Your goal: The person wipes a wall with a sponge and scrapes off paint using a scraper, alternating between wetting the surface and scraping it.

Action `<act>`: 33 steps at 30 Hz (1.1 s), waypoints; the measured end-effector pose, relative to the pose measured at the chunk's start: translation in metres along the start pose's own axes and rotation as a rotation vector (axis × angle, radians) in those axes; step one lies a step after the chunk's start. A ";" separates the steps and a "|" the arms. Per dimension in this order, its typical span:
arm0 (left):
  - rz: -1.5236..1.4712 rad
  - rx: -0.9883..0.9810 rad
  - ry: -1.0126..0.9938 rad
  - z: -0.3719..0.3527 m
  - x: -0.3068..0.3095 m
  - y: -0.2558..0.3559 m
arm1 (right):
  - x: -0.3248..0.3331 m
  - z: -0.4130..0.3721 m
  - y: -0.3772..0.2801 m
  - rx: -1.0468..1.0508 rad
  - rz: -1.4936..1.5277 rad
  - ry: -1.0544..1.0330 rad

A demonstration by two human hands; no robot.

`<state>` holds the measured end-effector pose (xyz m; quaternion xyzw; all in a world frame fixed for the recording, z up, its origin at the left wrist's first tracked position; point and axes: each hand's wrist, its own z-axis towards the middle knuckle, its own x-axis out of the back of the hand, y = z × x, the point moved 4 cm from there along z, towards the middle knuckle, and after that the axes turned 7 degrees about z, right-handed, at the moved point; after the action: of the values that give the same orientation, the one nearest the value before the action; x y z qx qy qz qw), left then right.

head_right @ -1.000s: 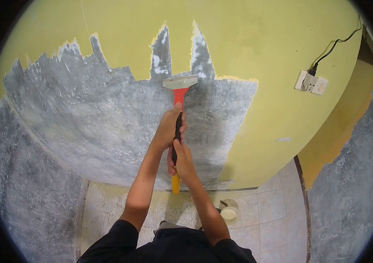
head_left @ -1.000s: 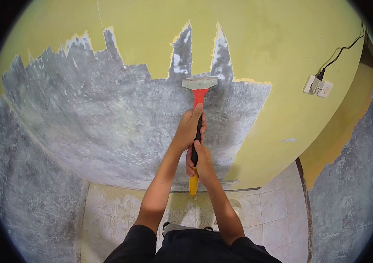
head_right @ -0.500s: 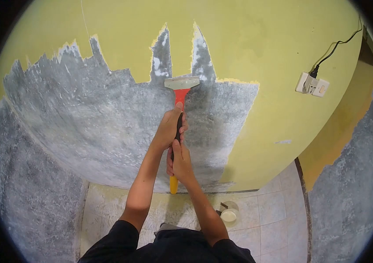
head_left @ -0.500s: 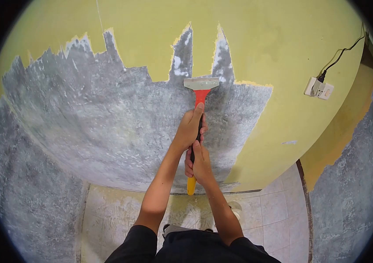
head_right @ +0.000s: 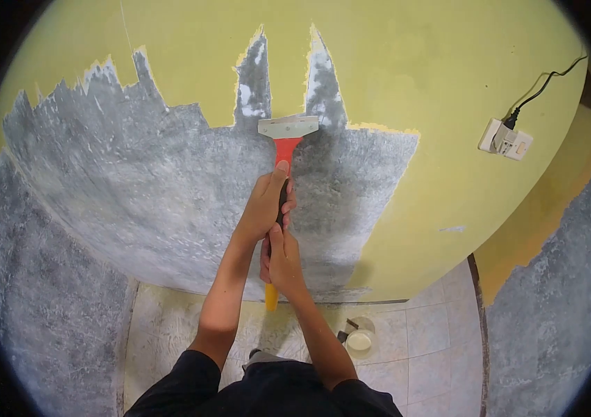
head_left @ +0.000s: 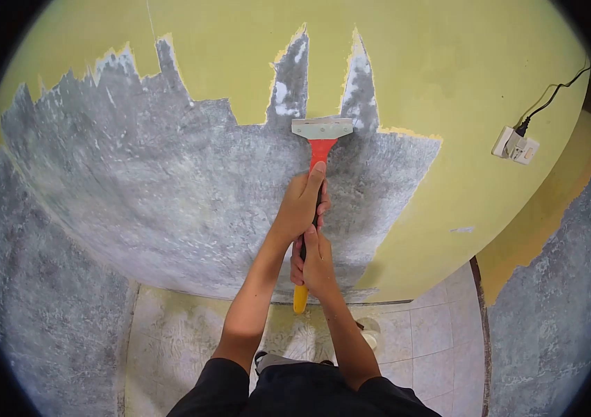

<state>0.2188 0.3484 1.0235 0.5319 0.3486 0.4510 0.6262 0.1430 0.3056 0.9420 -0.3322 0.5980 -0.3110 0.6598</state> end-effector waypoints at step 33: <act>-0.126 -0.140 0.103 0.023 -0.027 -0.017 | 0.047 0.024 -0.026 0.104 -0.311 0.020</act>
<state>0.2340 0.3147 1.0096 0.4399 0.3806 0.4605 0.6705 0.1714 0.2540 0.9371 -0.3830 0.5292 -0.4430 0.6140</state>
